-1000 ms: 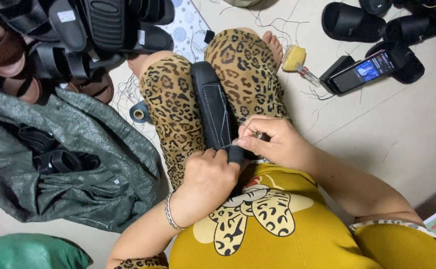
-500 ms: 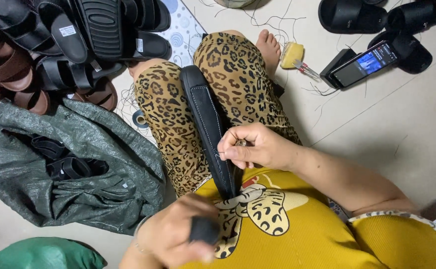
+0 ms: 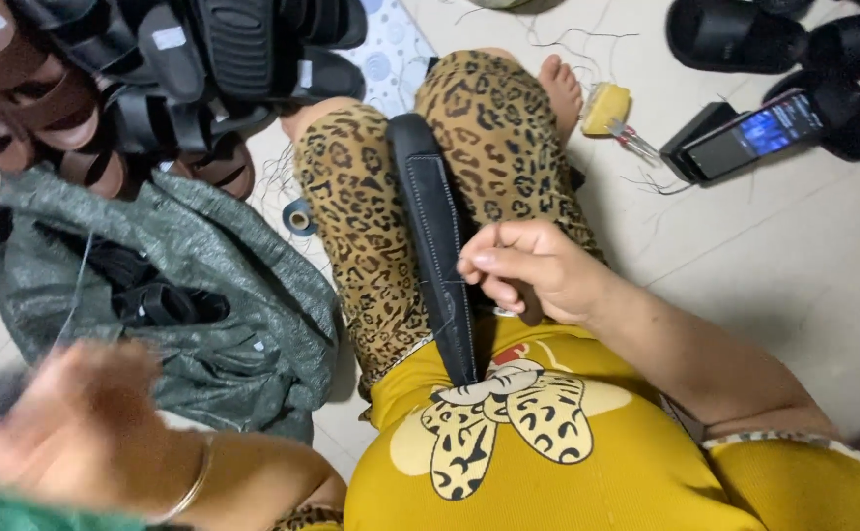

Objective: Hand-sewing a black sandal strap using a needle and thread while sitting on the floor.

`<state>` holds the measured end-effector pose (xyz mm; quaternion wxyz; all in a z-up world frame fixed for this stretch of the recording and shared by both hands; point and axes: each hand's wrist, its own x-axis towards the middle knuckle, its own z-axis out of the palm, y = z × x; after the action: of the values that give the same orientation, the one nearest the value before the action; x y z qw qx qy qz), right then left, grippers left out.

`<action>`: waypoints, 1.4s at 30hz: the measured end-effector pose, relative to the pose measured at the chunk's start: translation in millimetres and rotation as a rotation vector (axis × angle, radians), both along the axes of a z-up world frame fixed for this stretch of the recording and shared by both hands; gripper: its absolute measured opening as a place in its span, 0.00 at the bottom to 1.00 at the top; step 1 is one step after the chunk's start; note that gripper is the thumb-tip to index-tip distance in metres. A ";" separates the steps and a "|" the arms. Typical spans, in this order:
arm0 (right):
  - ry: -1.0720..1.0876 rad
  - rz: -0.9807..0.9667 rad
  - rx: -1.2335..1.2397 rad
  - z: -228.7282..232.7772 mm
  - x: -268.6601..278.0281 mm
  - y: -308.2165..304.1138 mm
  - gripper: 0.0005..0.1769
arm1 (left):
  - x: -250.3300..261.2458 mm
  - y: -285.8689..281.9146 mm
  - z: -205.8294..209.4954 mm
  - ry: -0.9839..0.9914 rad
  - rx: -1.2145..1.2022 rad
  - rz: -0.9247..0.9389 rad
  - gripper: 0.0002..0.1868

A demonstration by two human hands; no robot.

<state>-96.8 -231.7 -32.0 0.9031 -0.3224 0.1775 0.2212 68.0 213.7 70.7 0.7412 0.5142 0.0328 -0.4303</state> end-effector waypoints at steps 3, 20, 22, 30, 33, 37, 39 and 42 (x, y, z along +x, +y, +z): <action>0.026 -0.023 -0.073 -2.8 1.4 -0.1 0.09 | -31.6 -140.4 2.1 -1.065 1.228 0.274 0.17; -0.173 0.196 -0.324 20.5 10.3 11.3 0.09 | -77.2 -183.3 -35.5 -0.453 -0.127 -0.520 0.13; -0.133 0.231 -0.433 30.4 15.0 16.1 0.10 | -83.8 -181.0 -37.5 -0.352 -0.165 -0.358 0.14; -0.583 0.136 -0.999 40.9 10.4 35.6 0.10 | -83.6 -200.4 -6.8 -0.106 -0.442 0.087 0.23; -0.761 0.069 -1.219 35.6 9.7 39.5 0.02 | -82.9 -203.8 -8.3 -0.193 -0.562 0.082 0.14; -0.897 -0.171 -1.538 6.7 9.5 24.0 0.09 | -78.4 -209.3 -26.3 -0.226 -0.361 0.118 0.15; -0.915 -0.237 -1.674 -3.8 7.2 -2.8 0.10 | -80.1 -204.7 -43.1 -0.308 -0.286 0.098 0.10; -0.832 -0.188 -1.660 -26.1 -6.4 -68.6 0.07 | -88.0 -193.3 -66.9 -0.478 0.165 -0.097 0.12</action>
<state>-103.2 -300.3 -58.1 0.3886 -0.9023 -0.0339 -0.1836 -20.0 20.4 3.8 0.6621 0.6609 -0.1331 -0.3274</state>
